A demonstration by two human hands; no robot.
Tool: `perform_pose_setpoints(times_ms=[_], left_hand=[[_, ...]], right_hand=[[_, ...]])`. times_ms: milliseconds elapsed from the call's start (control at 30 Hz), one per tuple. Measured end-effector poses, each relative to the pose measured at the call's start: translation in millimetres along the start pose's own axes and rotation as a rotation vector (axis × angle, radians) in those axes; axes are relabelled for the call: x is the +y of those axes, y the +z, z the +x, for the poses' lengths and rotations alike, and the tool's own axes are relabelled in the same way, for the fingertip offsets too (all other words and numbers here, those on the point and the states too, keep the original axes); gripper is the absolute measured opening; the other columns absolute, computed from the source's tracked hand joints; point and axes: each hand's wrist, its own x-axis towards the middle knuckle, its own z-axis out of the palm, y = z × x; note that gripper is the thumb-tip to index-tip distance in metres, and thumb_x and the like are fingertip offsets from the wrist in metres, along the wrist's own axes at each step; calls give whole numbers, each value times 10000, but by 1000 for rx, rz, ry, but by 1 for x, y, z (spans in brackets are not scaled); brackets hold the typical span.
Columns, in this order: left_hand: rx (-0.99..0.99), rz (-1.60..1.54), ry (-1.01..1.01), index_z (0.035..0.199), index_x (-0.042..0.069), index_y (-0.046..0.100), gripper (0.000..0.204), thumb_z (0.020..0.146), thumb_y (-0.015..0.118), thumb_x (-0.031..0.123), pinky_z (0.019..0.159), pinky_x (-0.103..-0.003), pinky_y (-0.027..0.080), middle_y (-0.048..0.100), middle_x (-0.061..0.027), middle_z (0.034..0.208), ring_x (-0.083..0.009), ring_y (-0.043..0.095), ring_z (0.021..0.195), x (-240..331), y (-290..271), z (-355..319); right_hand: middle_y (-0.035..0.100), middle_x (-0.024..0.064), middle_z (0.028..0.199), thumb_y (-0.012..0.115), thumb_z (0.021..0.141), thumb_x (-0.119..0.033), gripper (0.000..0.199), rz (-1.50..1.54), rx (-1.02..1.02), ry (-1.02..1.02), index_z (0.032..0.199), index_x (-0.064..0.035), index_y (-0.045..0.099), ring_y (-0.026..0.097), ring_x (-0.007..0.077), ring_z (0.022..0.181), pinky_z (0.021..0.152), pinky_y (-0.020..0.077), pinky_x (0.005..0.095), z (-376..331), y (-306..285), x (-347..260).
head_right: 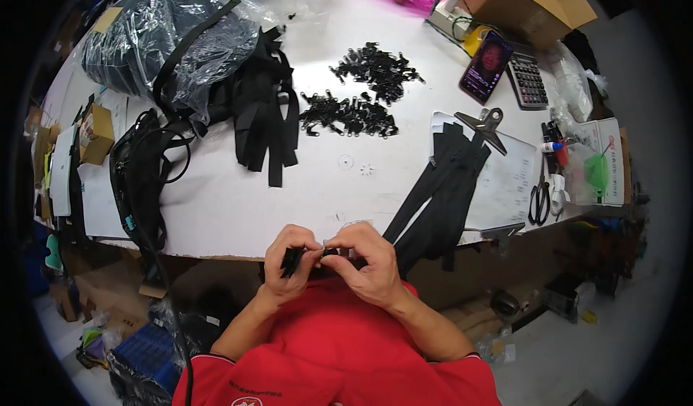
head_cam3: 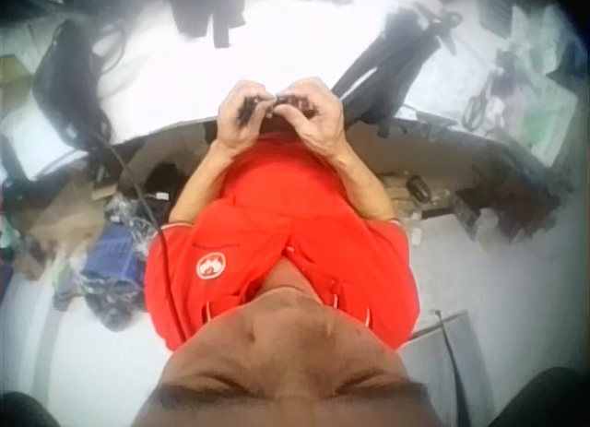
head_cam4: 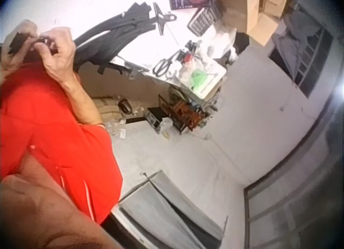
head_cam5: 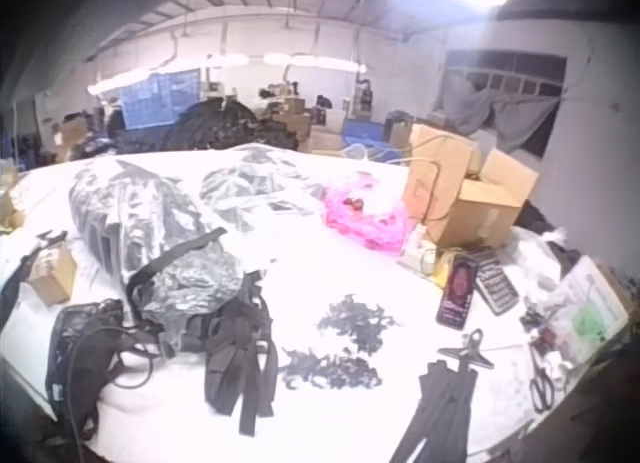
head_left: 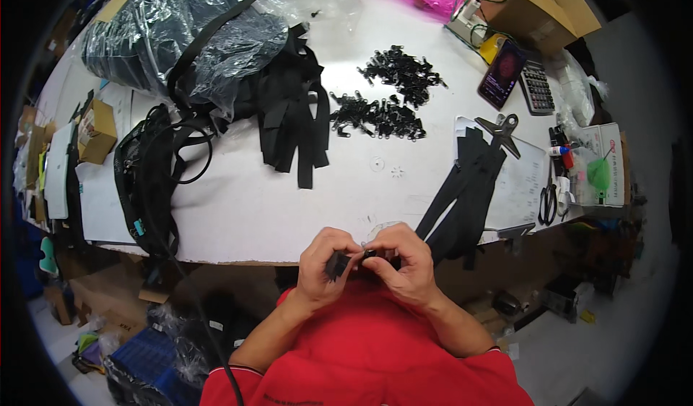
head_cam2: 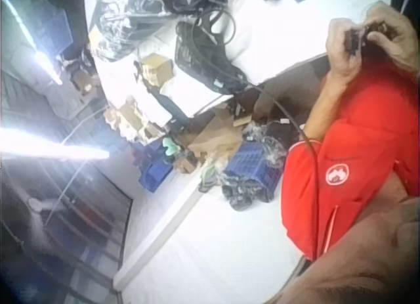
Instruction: The person repeatedly picks up small black plastic clips and attaches them to the ends of black fabric straps. They handle the components one at a time, securing the clips onto the strap ends and placing the finished units on the table.
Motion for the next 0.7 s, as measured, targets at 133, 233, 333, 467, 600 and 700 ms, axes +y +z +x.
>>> perform_pose_setpoints(times_ms=[133,233,333,467,600,700], left_hand=[[33,-204,-230,933,19,619,49,935,668,10,697,-238,449,553,-16,893,-103,540,768,13,5,-1],[-66,-326,-411,1049,15,610,95,1013,599,102,694,-233,410,503,28,869,-82,494,758,12,-5,1],[-117,-837,-621,1263,-18,545,257,1040,539,111,675,-244,406,499,16,872,-82,451,720,4,-7,11],[-147,-931,-636,1424,-73,393,417,1054,467,106,770,-370,567,645,-148,1054,-196,643,831,8,-6,16],[-224,-914,-700,1383,-53,440,374,1053,491,114,821,-428,626,648,-238,1194,-300,717,969,14,-4,16],[-238,-779,-740,1295,-49,501,317,1033,556,120,676,-331,628,690,-209,1120,-258,731,847,19,2,14]], right_hand=[[617,37,804,811,823,-88,155,112,-88,166,880,-34,677,544,116,614,540,418,254,-1,1,-3],[594,43,721,836,809,-167,223,-4,-235,236,862,-33,666,530,101,566,521,420,270,-17,6,-6],[573,52,664,811,830,-159,206,-133,-101,228,864,-24,660,551,99,576,517,430,280,-20,-10,-10],[640,113,774,771,854,-127,216,-502,264,387,997,5,678,609,190,657,577,472,312,31,-87,-9],[653,164,1075,736,850,-91,398,-748,226,18,1221,2,624,653,278,895,751,519,377,41,-95,-5],[675,115,1028,707,871,-48,289,-210,-188,172,1153,-3,660,663,183,840,692,517,298,32,-52,-18]])
